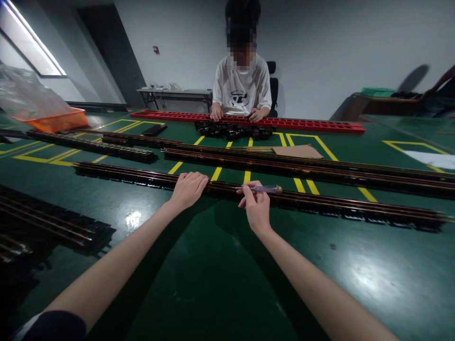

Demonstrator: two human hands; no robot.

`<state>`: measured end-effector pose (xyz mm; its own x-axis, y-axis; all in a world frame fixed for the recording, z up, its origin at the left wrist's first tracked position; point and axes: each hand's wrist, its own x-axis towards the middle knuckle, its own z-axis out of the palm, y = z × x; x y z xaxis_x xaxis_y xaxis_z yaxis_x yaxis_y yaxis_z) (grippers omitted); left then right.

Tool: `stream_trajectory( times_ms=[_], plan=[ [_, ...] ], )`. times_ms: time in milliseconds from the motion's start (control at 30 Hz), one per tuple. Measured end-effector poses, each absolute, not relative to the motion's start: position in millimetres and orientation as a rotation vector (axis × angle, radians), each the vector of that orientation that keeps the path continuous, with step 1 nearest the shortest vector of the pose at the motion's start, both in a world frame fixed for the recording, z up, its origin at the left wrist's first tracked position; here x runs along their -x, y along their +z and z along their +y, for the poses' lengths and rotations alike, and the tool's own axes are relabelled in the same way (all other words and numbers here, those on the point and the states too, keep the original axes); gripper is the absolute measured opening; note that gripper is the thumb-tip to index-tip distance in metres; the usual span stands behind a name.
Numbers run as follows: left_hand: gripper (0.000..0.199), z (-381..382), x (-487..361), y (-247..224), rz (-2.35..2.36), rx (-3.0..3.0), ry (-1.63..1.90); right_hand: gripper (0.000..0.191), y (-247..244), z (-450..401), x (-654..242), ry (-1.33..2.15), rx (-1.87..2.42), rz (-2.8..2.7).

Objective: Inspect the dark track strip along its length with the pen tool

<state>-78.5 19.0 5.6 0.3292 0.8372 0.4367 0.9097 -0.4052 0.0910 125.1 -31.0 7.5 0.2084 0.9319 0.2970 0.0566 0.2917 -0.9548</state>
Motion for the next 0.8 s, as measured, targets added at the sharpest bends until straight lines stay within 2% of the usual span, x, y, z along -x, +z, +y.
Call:
stream_trajectory(
  times_ms=[800],
  plan=[
    [0.046,21.4,89.0,7.9,-1.698,2.278,-0.566,0.019,5.5,-29.4,-125.6,0.826,1.111,-1.210]
  ],
)
